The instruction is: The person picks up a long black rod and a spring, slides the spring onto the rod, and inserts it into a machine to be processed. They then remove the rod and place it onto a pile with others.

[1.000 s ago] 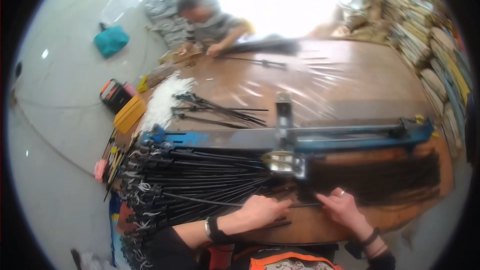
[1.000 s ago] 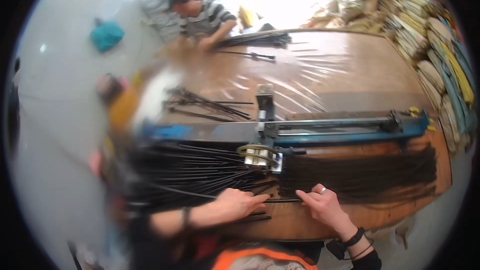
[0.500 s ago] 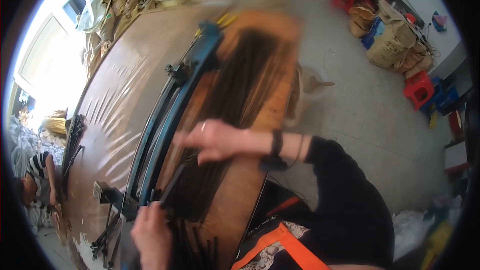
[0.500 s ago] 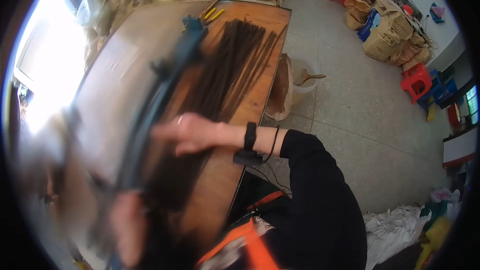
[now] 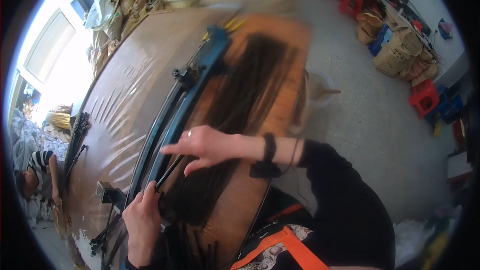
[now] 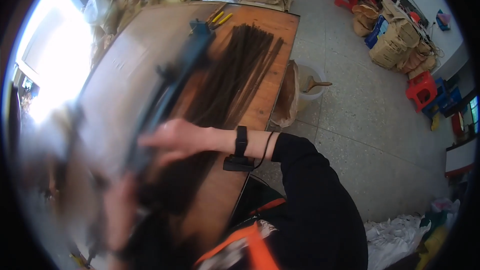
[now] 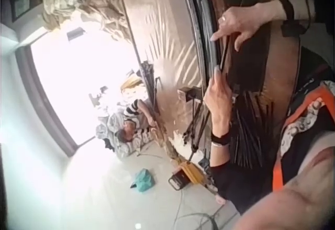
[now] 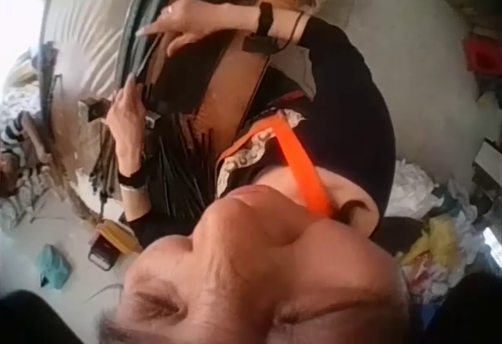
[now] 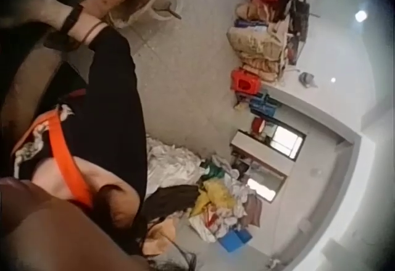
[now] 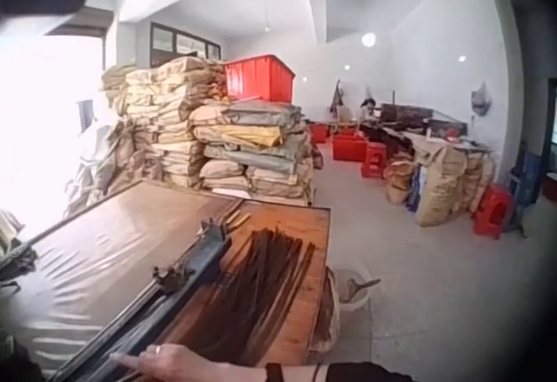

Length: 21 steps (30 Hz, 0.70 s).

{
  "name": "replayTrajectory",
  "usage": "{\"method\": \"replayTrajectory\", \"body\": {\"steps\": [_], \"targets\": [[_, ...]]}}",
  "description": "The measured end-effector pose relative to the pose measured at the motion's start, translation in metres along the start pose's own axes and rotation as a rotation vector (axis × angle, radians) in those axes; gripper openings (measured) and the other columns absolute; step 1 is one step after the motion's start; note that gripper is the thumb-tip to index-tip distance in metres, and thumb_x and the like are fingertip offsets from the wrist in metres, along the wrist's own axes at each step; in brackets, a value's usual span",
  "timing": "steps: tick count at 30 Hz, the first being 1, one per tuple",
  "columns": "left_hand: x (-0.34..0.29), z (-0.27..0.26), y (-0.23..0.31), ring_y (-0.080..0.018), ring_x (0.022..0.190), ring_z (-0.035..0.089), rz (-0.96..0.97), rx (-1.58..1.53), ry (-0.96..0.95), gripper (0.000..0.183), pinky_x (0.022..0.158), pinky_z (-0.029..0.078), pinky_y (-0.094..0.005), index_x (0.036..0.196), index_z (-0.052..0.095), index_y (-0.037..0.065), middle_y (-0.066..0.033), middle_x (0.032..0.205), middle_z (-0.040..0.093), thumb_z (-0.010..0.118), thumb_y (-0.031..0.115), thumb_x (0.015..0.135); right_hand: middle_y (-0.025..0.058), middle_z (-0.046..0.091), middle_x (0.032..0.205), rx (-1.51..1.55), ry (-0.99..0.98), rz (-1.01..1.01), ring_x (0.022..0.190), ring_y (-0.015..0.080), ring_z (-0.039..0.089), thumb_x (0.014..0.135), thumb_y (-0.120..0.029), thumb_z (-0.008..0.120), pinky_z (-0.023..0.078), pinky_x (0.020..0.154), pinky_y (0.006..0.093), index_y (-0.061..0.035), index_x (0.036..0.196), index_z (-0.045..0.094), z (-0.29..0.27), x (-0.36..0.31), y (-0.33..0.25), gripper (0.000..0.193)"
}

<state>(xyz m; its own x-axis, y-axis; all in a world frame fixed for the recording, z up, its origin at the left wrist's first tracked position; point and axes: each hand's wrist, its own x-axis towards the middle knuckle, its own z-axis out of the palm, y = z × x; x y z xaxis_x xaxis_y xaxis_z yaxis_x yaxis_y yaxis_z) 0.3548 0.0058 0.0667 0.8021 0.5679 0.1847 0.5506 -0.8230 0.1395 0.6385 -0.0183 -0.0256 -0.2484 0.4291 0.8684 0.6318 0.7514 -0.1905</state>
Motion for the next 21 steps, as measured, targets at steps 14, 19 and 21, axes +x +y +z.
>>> {"method": "replayTrajectory", "body": {"steps": [14, 19, 21], "targets": [[-0.111, -0.035, -0.065, -0.0338, 0.079, 0.063, -0.085, 0.034, 0.120, 0.028, 0.069, 0.051, -0.0440, 0.112, 0.068, 0.009, -0.0152, 0.086, 0.066, 0.054, 0.004, 0.088, 0.0113, 0.066, 0.081, 0.130, -0.086, 0.400, 0.077, 0.0283, 0.067, 0.088, -0.022, 0.071, 0.052, 0.068, 0.0380, -0.0095, 0.098, 0.072, 0.016, 0.032, -0.083, 0.017], [-0.124, -0.064, -0.005, -0.0365, 0.072, 0.065, -0.071, 0.018, 0.151, 0.032, 0.061, 0.050, -0.0445, 0.129, 0.064, 0.015, -0.0156, 0.087, 0.069, 0.057, 0.018, 0.097, 0.0062, 0.062, 0.078, 0.261, 0.041, 0.236, 0.074, 0.0248, 0.059, 0.084, -0.019, 0.075, 0.048, 0.064, 0.0371, -0.0099, 0.097, 0.072, 0.002, 0.040, -0.088, 0.016], [-0.120, -0.065, 0.002, -0.0370, 0.072, 0.065, -0.038, 0.007, 0.116, 0.033, 0.061, 0.050, -0.0448, 0.130, 0.063, 0.015, -0.0159, 0.088, 0.069, 0.057, 0.018, 0.097, 0.0058, 0.061, 0.077, 0.202, 0.040, 0.197, 0.073, 0.0246, 0.058, 0.084, -0.019, 0.075, 0.048, 0.063, 0.0378, -0.0104, 0.097, 0.072, 0.003, 0.037, -0.093, 0.016]]}}
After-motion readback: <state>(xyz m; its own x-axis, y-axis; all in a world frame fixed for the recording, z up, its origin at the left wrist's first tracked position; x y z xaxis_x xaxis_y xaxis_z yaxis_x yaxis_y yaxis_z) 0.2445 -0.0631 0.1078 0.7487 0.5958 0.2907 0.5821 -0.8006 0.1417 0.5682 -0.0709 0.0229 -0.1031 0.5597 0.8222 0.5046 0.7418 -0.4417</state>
